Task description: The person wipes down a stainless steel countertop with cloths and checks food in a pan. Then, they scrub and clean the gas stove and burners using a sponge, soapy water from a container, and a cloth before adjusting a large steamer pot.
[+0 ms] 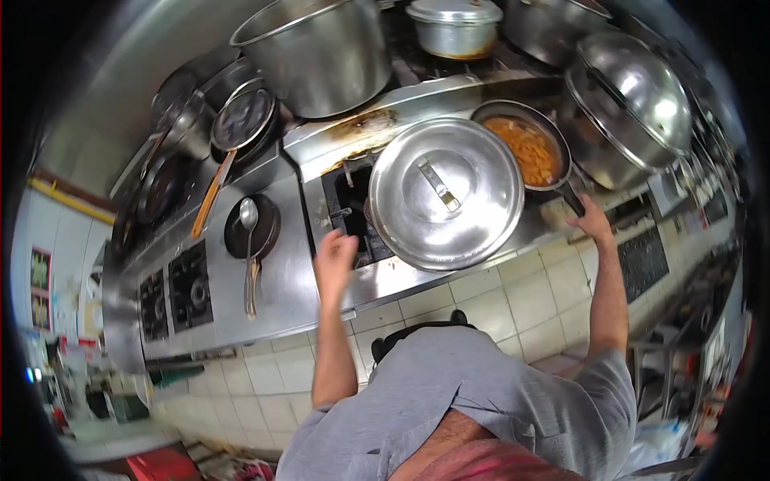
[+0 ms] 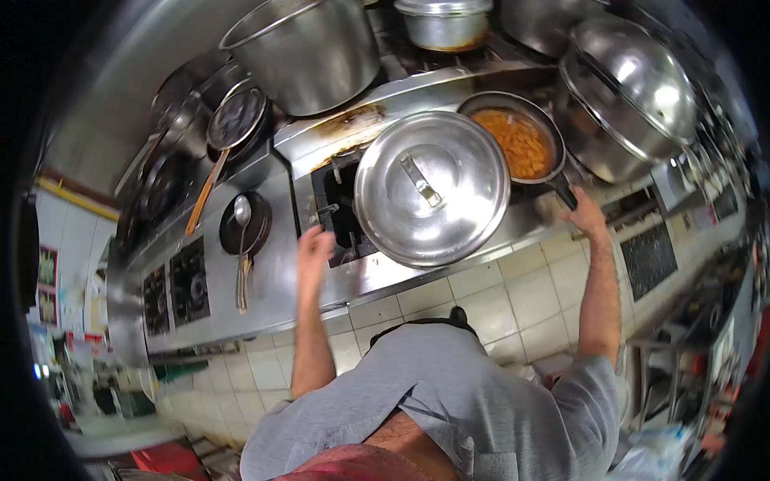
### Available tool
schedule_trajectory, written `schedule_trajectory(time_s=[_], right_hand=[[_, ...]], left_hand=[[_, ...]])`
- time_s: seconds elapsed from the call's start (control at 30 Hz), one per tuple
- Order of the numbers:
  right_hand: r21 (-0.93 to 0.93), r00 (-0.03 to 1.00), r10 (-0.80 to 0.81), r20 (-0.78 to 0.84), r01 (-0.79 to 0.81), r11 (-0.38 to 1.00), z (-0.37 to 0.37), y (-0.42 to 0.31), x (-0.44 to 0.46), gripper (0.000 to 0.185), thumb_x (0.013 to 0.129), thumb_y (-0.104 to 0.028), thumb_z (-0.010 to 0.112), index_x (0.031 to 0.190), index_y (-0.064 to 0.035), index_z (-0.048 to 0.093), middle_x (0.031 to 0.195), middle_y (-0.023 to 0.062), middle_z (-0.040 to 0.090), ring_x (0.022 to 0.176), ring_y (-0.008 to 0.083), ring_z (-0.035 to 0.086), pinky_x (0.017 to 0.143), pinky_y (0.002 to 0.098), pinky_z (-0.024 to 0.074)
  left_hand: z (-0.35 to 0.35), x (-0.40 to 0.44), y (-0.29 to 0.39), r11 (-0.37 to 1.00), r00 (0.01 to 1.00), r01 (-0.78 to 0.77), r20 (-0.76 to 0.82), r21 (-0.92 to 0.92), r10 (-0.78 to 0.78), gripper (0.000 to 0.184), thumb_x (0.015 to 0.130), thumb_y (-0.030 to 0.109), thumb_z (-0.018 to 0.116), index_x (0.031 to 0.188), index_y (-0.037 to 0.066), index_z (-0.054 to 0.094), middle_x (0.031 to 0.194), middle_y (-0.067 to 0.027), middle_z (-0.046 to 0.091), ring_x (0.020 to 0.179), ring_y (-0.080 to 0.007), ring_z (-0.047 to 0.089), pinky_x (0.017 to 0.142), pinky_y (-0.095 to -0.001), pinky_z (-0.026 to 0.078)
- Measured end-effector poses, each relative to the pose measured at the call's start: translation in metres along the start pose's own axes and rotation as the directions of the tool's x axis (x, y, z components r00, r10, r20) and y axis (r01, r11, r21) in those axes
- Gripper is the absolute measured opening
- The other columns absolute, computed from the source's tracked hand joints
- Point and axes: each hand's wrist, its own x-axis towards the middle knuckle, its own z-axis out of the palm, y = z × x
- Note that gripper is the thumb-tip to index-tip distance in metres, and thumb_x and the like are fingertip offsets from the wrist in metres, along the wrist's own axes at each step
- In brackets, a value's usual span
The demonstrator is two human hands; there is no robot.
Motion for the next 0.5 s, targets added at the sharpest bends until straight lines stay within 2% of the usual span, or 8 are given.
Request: schedule_trajectory(time_s=[0.03,0.07,0.17,0.3,0.33,0.4,0.43,0.5], right_hand=[[0.128,0.988,-0.128,0.089,0.116,0.985,-0.002,0.024,0.02,0.063,0.062,-0.02,0.077,0.117,-0.0041,0.052,0.096,0.0131,0.063,0.092,0.0283,0.06,0.081,0.0353,0.0459],[0.18,0.93,0.047,0.365,-0.12,0.976,-0.027,0.0,0.021,0.056,0.06,-0.018,0.079,0.109,-0.0008,0.056,0.088,0.0093,0.063,0.085,0.0208,0.06,0.075,0.0346,0.047],[0.529,0.729,-0.029,0.684,-0.469,0.707,-0.014,0.006,0.018,0.028,0.07,-0.013,0.071,0.089,-0.0056,0.053,0.071,0.0054,0.056,0.056,0.015,0.054,0.05,0.0286,0.0459],[0.705,0.668,-0.227,0.709,-0.657,0.266,0.03,0.006,-0.014,0.033,0.078,-0.01,0.063,0.104,-0.0068,0.043,0.071,0.0111,0.057,0.053,0.0225,0.06,0.051,0.0357,0.054],[0.719,0.658,-0.304,0.689,-0.674,0.17,0.042,0.001,-0.024,0.032,0.082,-0.01,0.06,0.108,-0.0075,0.042,0.07,0.0101,0.057,0.049,0.0219,0.057,0.045,0.0337,0.0498],[0.637,0.633,-0.434,0.641,-0.754,-0.158,0.066,-0.011,-0.041,0.022,0.086,-0.013,0.057,0.105,-0.014,0.047,0.062,0.0009,0.047,0.04,0.0113,0.04,0.038,0.0273,0.0349],[0.626,0.639,-0.445,0.627,-0.754,-0.201,0.073,-0.022,-0.046,0.015,0.087,-0.013,0.057,0.099,-0.0158,0.05,0.059,-0.0021,0.042,0.04,0.0082,0.037,0.037,0.0267,0.0348],[0.643,0.679,-0.441,0.586,-0.722,-0.257,0.08,-0.037,-0.052,0.012,0.086,-0.009,0.056,0.094,-0.0162,0.052,0.057,-0.0032,0.04,0.039,0.0073,0.036,0.034,0.0258,0.033]], left_hand=[[0.043,0.006,0.009,1.0,0.996,0.014,0.094,-0.027,-0.011,0.055,0.08,0.029,0.07,0.12,-0.002,0.049,0.104,-0.0119,0.06,0.09,-0.0167,0.058,0.079,-0.0293,0.047],[0.079,0.013,0.008,0.998,0.988,-0.005,0.154,-0.055,0.013,0.058,0.08,0.029,0.068,0.123,-0.003,0.046,0.104,-0.0128,0.06,0.09,-0.0167,0.058,0.079,-0.0287,0.047],[0.161,0.029,0.039,0.968,0.966,0.158,0.232,-0.194,-0.111,0.055,0.082,0.026,0.066,0.123,-0.003,0.044,0.098,-0.0105,0.059,0.085,-0.0171,0.058,0.073,-0.0292,0.048],[0.215,0.053,0.055,0.952,0.98,0.186,0.109,-0.244,-0.164,0.037,0.078,0.018,0.067,0.105,-0.002,0.051,0.085,-0.0089,0.06,0.075,-0.0146,0.057,0.062,-0.0278,0.045],[0.221,0.058,0.053,0.971,0.988,0.15,-0.004,-0.189,-0.153,0.028,0.077,0.015,0.067,0.096,-0.001,0.053,0.079,-0.0078,0.059,0.069,-0.0136,0.056,0.057,-0.027,0.044],[0.222,0.07,0.047,0.919,0.972,0.233,0.052,-0.317,-0.229,0.023,0.075,0.011,0.066,0.089,0.0,0.053,0.074,-0.0069,0.058,0.063,-0.0134,0.055,0.053,-0.0276,0.042],[0.224,0.072,0.047,0.843,0.949,0.313,0.125,-0.437,-0.288,0.017,0.073,0.008,0.065,0.083,0.0,0.053,0.068,-0.006,0.056,0.057,-0.0132,0.053,0.048,-0.0281,0.041],[0.226,0.062,0.053,0.85,0.956,0.265,0.006,-0.456,-0.294,0.01,0.074,0.003,0.061,0.075,0.001,0.052,0.066,-0.0061,0.054,0.052,-0.0145,0.051,0.045,-0.0297,0.039]])
